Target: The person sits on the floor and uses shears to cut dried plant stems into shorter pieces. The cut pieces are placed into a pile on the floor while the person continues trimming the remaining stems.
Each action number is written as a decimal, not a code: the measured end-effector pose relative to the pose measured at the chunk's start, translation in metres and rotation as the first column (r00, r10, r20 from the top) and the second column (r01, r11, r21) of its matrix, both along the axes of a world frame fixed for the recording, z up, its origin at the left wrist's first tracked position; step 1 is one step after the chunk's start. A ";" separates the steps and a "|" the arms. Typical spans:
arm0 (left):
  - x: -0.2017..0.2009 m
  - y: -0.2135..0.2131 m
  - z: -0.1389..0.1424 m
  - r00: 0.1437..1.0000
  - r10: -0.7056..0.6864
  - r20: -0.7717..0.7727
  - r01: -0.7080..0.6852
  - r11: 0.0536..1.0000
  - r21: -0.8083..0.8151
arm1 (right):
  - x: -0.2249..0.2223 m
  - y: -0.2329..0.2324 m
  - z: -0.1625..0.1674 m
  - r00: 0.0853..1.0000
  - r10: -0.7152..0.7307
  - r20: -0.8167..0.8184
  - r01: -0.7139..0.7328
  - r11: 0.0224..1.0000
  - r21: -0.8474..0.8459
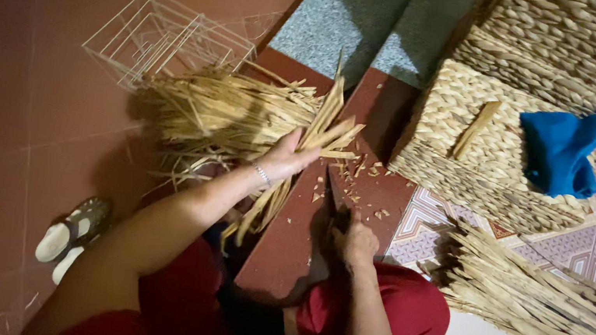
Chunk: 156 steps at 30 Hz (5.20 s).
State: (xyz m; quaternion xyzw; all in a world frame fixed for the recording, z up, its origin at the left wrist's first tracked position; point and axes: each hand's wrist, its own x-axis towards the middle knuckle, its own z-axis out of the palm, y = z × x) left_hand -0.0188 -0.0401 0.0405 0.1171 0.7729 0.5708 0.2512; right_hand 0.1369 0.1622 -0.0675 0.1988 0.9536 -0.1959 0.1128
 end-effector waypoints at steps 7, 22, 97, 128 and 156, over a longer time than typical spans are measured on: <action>-0.012 -0.027 0.049 0.989 0.151 0.010 -0.150 0.972 0.183 | 0.005 -0.006 -0.018 0.999 0.045 0.011 -0.045 0.998 0.043; 0.029 -0.022 0.083 0.994 0.039 -0.101 0.004 0.922 0.387 | -0.008 -0.102 0.088 0.745 -0.048 -0.665 -0.586 0.429 -0.687; -0.041 -0.109 0.019 0.979 -0.026 -0.201 -0.034 0.957 -0.289 | 0.017 -0.021 0.004 0.992 0.074 -0.106 -0.058 0.988 0.144; -0.035 -0.104 0.030 0.974 0.205 -0.097 -0.224 0.937 -0.269 | 0.069 -0.018 0.007 0.852 -0.494 -0.176 -0.184 0.033 -0.982; -0.027 -0.109 0.038 0.985 0.172 -0.014 -0.166 0.925 -0.341 | 0.059 -0.019 0.052 0.812 -0.521 -0.264 -0.229 0.131 -0.965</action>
